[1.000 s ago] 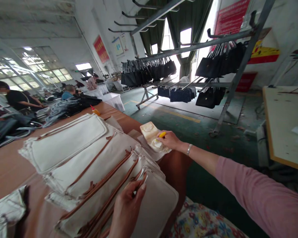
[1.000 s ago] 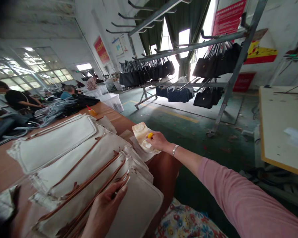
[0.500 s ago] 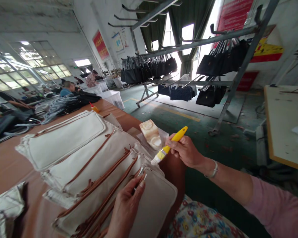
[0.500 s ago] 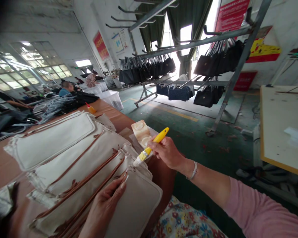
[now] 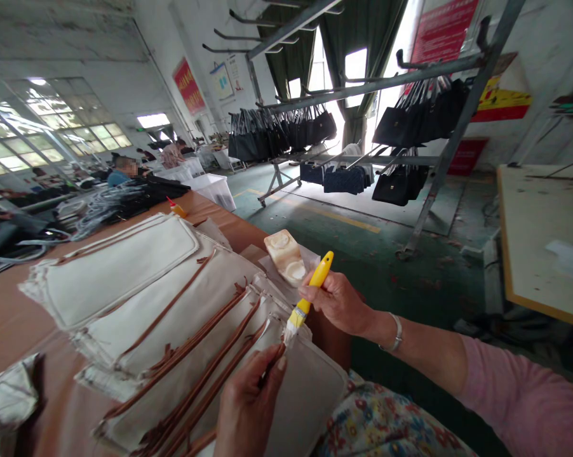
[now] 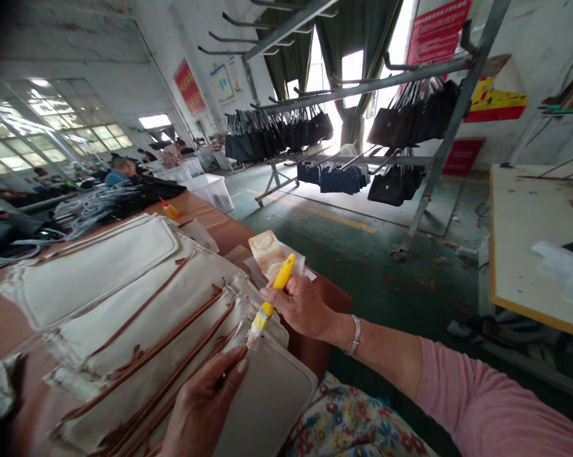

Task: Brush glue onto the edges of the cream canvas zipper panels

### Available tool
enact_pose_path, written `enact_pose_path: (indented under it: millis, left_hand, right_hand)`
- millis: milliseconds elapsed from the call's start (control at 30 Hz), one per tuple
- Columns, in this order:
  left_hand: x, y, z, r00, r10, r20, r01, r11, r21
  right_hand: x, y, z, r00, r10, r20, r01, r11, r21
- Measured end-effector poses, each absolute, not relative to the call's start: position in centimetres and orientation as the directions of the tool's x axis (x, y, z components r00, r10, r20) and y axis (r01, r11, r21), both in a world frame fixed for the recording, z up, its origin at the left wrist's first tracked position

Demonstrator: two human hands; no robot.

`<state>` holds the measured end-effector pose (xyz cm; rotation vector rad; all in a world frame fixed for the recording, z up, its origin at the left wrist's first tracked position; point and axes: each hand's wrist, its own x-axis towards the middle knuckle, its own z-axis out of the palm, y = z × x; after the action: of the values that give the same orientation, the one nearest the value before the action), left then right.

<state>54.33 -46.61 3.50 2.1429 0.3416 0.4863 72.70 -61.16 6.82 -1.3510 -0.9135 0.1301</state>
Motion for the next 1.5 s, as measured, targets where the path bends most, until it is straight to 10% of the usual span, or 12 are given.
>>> enact_pose_path:
  millis: [133,267,700,933,1100,1267,1500]
  left_hand:
    - [54.0,-47.8,3.0,0.852,0.351,0.388,0.005,-0.748,0.664]
    - [53.7,-48.6,3.4,0.84,0.311,0.445,-0.002,-0.818,0.575]
    - [54.0,-48.4,4.3,0.925,0.298,0.238,0.112,-0.81,0.576]
    - [55.7,-49.7,15.3,0.96,0.212,0.183,0.015,-0.69,0.724]
    - [54.3,-46.5,22.5,0.978,0.093,0.188,-0.099,-0.586,0.804]
    - [52.3,-38.8,17.0,0.977,0.137,-0.166,0.214,-0.693,0.689]
    - [52.1,-37.7,4.9,0.835,0.549,0.047,0.503,-0.793,0.343]
  right_hand:
    - [73.5,-61.3,7.1,0.707,0.462,0.535,0.471,0.257,-0.844]
    - [73.6,-61.6,7.5,0.583,0.69,0.429,0.336,0.276,-0.9]
    - [71.9,-63.3,9.3,0.398,0.809,0.432,0.379,0.284,-0.881]
    - [74.2,-68.5,15.5,0.821,0.285,0.495,0.181,0.692,-0.699]
    - [76.1,-72.0,17.7,0.863,0.23,0.449,0.065,0.832,-0.551]
    - [76.2,-71.5,13.3,0.901,0.26,0.346,0.02,0.774,-0.632]
    - [74.4,-64.8,5.0,0.897,0.407,0.173,-0.1,0.568,-0.817]
